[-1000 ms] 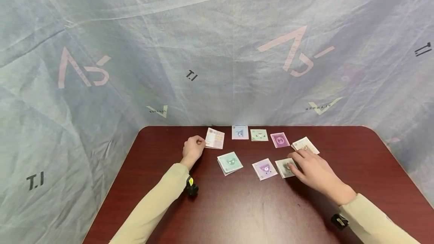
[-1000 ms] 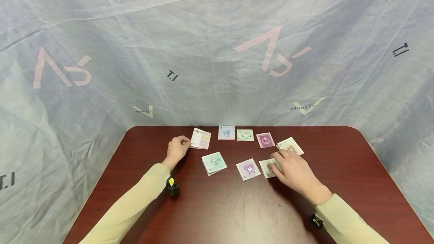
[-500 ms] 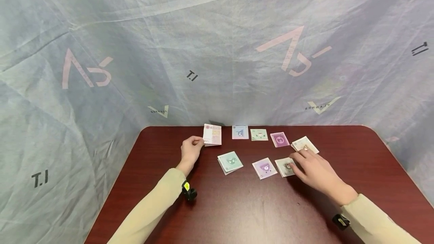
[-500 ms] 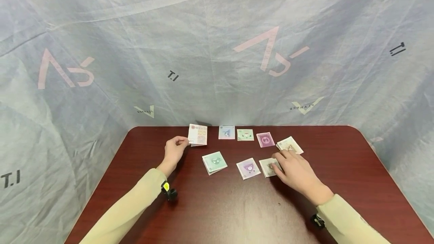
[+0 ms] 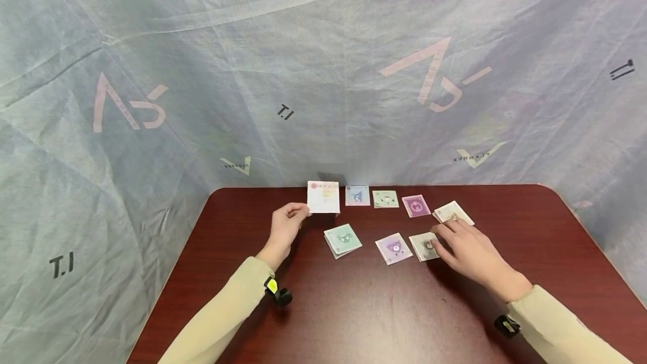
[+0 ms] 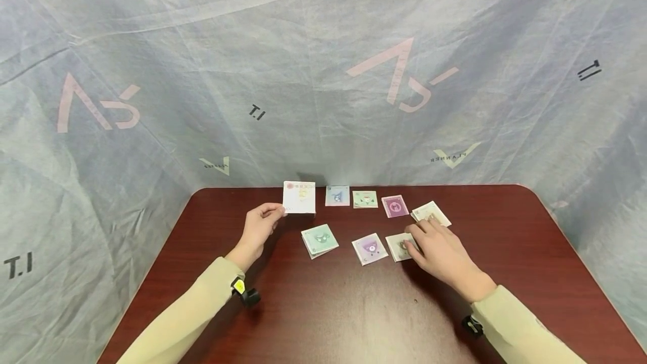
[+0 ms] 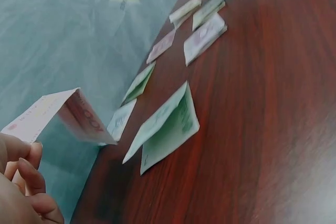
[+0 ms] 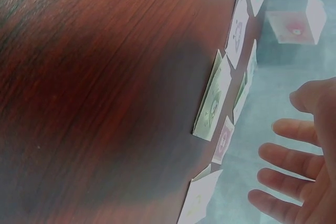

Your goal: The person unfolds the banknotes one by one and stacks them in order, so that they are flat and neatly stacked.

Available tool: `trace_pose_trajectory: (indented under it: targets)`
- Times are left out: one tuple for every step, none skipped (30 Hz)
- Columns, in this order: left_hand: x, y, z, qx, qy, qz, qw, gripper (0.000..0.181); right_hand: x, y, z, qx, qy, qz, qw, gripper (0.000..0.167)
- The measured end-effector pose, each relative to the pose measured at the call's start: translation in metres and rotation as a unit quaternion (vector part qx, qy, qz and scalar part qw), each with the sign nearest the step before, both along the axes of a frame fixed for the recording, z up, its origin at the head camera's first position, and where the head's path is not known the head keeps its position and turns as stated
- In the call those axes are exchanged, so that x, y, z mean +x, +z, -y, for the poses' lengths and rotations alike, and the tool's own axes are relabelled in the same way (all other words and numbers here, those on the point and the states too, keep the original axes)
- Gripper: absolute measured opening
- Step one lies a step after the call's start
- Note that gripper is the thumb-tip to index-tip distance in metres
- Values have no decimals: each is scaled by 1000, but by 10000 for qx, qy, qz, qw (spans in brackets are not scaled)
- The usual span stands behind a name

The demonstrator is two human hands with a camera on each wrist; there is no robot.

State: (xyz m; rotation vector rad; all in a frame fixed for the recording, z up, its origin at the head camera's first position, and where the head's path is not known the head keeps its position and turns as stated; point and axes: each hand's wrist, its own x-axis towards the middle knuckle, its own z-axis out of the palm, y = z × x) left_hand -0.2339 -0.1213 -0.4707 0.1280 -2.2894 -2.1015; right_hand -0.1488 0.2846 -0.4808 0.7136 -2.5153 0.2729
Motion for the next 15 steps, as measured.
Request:
trace_pose_trajectory:
  targets:
    - [2,0,-1,76,-53,49,9999,16,0,0,0,-3,-5,2,10000,22]
    - [5,1,-2,129,-107,104,9998,16,0,0,0,1,-6,-2,10000,22]
    - [7,3,-4,168,-154,146,9996,16,0,0,0,-2,-2,0,10000,21]
    - [8,-1,-5,210,-194,159,9995,15,0,1,1,-2,2,-1,10000,21]
    - [11,1,-6,232,-256,194,9992,15,1,1,1,-6,2,-6,10000,21]
    - [13,2,-8,282,-330,229,9988,16,1,2,1,-15,2,-1,10000,21]
    - [16,3,-9,326,-401,264,9983,16,1,2,1,-19,7,1,10000,21]
    - [18,4,-11,366,-479,282,9978,16,1,2,2,-26,25,4,10000,21]
    - [21,5,-13,400,-553,296,9972,16,1,3,2,-35,47,6,10000,21]
    - [23,5,-14,425,-622,301,9967,16,1,3,3,-36,67,0,10000,21]
    - [25,5,-16,463,-688,309,9961,16,0,3,3,-41,94,-3,9999,21]
    - [27,5,-18,494,-751,318,9954,15,0,3,3,-42,124,-5,9999,22]
    - [29,5,-20,505,-812,327,9949,15,-1,4,4,-36,149,-10,9999,22]
    - [32,5,-22,509,-875,319,9944,14,-1,4,4,-41,178,-11,9998,22]
    - [34,5,-24,513,-939,315,9938,14,-2,5,5,-44,191,-11,9998,21]
